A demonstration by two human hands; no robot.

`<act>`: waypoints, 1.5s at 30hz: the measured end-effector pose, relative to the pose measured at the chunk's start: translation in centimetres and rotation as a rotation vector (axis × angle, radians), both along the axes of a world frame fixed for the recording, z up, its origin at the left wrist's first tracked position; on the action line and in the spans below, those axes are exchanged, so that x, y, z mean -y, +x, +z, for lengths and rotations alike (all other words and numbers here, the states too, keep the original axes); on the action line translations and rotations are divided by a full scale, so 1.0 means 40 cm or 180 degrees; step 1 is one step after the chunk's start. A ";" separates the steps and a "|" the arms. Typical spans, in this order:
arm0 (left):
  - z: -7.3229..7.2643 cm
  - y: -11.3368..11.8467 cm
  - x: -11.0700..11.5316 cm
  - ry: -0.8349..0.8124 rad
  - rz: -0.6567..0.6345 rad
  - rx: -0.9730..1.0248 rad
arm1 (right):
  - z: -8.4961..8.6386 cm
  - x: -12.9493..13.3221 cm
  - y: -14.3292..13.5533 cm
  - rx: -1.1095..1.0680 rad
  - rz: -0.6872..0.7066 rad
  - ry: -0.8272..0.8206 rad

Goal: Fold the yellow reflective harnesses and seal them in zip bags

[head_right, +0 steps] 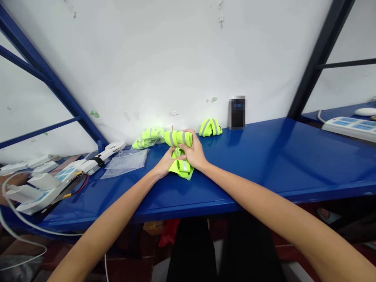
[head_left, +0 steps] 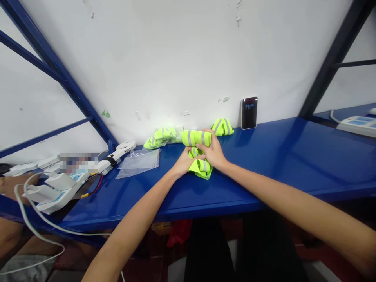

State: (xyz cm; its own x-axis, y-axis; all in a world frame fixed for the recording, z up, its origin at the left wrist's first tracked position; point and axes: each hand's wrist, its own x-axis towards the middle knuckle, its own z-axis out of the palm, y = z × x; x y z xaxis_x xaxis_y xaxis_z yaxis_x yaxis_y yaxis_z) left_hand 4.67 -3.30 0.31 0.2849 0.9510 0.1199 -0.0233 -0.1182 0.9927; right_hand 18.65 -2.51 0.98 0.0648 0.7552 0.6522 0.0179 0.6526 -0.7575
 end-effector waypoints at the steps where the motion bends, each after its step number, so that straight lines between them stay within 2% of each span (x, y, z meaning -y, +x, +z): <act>1: 0.000 0.001 0.000 0.0006 0.0017 -0.0043 | 0.000 -0.001 -0.002 -0.0103 0.0069 -0.0062; 7: -0.009 -0.005 0.001 0.0201 -0.0012 0.0097 | 0.003 -0.015 0.000 -0.0479 0.0187 -0.0378; 10: -0.009 -0.012 0.003 0.0077 -0.0146 0.0229 | 0.007 -0.017 0.004 -0.0536 0.0128 -0.0426; 14: 0.002 -0.011 0.006 -0.0331 -0.0296 0.0492 | 0.009 -0.003 0.003 -0.0287 -0.0137 -0.0152; 17: 0.005 -0.004 0.008 -0.0325 -0.0295 0.0524 | 0.004 0.014 -0.003 0.0070 -0.0248 0.0077; 23: -0.003 -0.005 0.005 -0.0231 -0.0260 0.0428 | 0.000 0.019 -0.009 0.0102 -0.0086 0.0057; 29: -0.009 -0.012 -0.003 0.0088 -0.0289 0.0342 | 0.029 -0.017 0.026 -0.0083 -0.0052 -0.0213; 33: -0.007 -0.012 -0.002 0.0036 -0.0094 0.0388 | 0.049 -0.025 0.055 -0.0209 0.0357 -0.0250; 37: -0.002 -0.011 0.003 0.0071 -0.0221 0.0561 | 0.061 -0.011 0.067 0.0316 0.0606 0.0043; 41: -0.003 -0.009 0.002 0.0227 0.0035 0.0609 | 0.051 -0.017 0.068 0.0571 0.0460 0.0149; 43: -0.004 -0.008 0.001 0.0319 0.0224 0.0576 | 0.038 -0.030 0.064 0.0396 0.0246 -0.0038; 45: -0.003 -0.009 0.001 0.0380 0.0231 0.0496 | 0.023 -0.045 0.058 0.0090 0.0063 -0.0232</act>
